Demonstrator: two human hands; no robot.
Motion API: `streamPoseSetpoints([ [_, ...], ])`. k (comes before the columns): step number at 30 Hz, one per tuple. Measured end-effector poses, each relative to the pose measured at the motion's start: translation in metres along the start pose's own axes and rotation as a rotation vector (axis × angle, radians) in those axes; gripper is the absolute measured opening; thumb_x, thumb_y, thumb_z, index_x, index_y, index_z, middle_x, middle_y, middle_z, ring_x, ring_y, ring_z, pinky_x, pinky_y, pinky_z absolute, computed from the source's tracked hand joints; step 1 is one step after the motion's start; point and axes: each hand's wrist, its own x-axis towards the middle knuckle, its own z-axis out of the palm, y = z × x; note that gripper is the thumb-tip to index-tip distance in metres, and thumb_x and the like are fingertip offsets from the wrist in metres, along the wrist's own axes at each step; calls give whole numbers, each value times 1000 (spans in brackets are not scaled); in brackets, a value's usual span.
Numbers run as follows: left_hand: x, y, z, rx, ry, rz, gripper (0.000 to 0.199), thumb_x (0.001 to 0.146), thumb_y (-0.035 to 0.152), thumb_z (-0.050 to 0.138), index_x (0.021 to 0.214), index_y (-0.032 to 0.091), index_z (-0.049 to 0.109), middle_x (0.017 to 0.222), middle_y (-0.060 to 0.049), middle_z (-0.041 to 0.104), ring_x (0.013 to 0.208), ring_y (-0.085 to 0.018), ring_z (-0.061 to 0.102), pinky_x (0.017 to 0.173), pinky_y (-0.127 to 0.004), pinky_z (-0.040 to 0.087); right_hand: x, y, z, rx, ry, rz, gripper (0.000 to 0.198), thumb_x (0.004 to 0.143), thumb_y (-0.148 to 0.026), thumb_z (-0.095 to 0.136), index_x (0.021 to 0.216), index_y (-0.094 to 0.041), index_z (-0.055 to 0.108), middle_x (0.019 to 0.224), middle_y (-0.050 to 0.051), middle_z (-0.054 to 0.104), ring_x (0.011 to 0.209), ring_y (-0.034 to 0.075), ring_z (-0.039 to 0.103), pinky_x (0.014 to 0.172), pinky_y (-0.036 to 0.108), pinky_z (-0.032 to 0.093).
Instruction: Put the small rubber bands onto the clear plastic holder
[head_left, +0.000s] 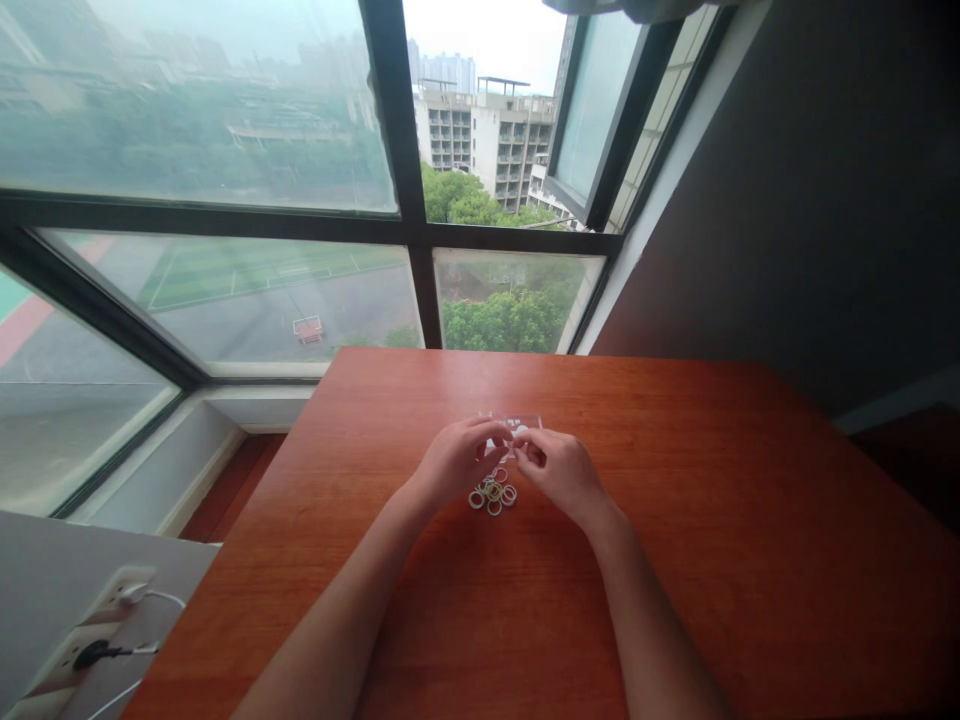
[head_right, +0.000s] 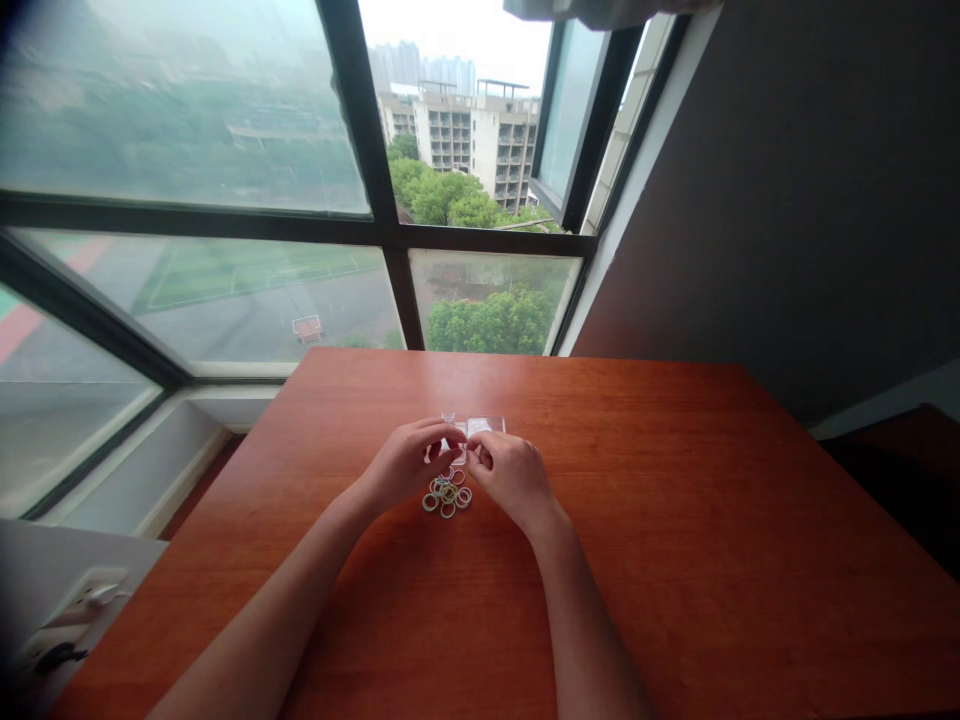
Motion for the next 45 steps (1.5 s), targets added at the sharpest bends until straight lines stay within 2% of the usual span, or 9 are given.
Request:
streamPoseSetpoints([
  [10,0,-3,1,96,16,7,9,84,17,55,83,19,64,78,0,61,63,-9,52,61,-19,40,-1,-3,-1,16,6,-18,10,83,-22,57,86,-22,67,67,-2,62,62,13,54,62,22,35],
  [15,0,-16,-7,188,205,-82,8,84,16,56,83,19,63,75,1,62,63,-10,52,64,-21,40,-2,-3,-1,-1,9,-5,9,83,-20,56,84,-22,65,66,-2,61,61,12,52,61,22,33],
  [18,0,-25,-9,207,263,-124,8,84,18,56,82,19,63,75,0,62,64,-11,52,64,-22,41,-3,-3,-2,-5,-6,-4,8,83,-20,56,83,-22,64,68,-2,63,62,12,53,62,22,33],
  [30,-2,-31,-11,252,248,-189,13,85,24,54,87,20,67,83,-1,63,61,-11,53,62,-24,40,-3,0,-4,5,-96,44,10,82,-20,56,83,-22,66,70,-2,64,63,12,54,61,22,33],
  [37,-2,-29,-11,235,225,-192,13,85,23,54,88,20,66,83,-1,63,61,-11,54,62,-24,40,-9,-3,-8,73,-357,60,13,79,-22,58,82,-24,70,66,-3,63,58,10,52,54,21,30],
  [45,-2,-25,-12,235,219,-173,15,85,21,53,87,19,67,84,-2,64,62,-10,54,62,-24,40,-8,-7,-5,48,-410,93,7,77,-23,63,80,-23,70,68,-4,65,60,10,53,56,21,30],
])
